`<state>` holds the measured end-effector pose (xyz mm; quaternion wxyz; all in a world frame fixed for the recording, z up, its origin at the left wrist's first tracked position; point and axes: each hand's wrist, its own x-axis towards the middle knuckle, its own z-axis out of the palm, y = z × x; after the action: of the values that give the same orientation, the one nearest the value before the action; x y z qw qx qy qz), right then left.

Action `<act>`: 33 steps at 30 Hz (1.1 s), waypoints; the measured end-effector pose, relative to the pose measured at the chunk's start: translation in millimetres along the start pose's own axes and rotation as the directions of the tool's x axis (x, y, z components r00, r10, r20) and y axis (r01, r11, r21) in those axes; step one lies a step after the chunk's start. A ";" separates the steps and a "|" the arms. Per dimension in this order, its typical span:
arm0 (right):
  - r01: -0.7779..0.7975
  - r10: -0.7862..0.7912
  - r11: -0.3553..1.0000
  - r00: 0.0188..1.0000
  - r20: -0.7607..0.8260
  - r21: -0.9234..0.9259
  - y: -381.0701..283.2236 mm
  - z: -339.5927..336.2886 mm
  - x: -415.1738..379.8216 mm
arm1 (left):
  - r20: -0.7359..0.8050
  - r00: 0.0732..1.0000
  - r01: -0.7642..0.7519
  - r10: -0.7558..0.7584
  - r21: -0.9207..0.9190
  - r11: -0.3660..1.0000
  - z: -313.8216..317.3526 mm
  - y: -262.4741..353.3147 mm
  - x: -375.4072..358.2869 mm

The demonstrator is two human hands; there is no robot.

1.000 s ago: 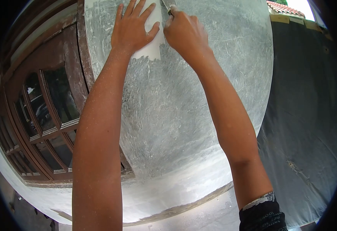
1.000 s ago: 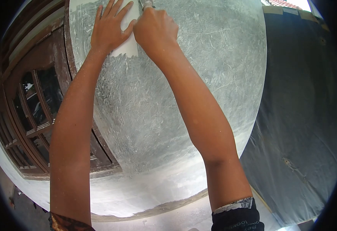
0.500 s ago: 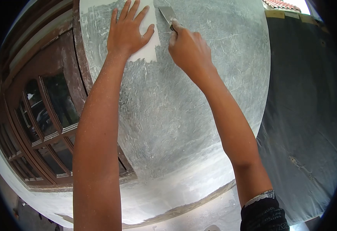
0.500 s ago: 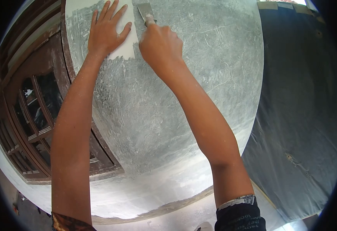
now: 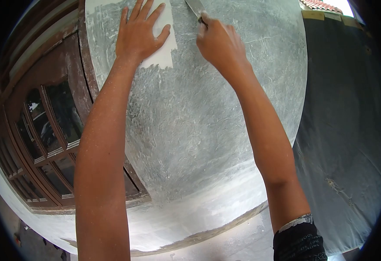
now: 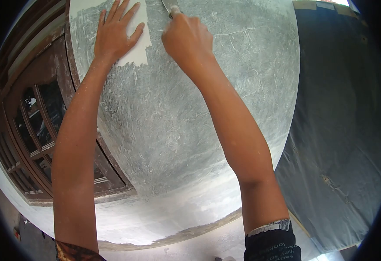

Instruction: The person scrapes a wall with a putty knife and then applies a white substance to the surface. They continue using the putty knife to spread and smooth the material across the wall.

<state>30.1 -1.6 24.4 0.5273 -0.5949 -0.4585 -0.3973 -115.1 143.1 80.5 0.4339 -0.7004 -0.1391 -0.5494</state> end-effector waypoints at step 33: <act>0.051 -0.050 0.999 0.998 0.042 -0.017 29.7 -11.0 14.0 | 0.073 0.997 0.014 -0.022 0.116 0.993 6.0 13.7 7.7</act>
<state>62.5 -11.4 31.4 0.5021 -0.5959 -0.4806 -0.4022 -99.2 137.5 81.0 0.4631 -0.6927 -0.1928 -0.5182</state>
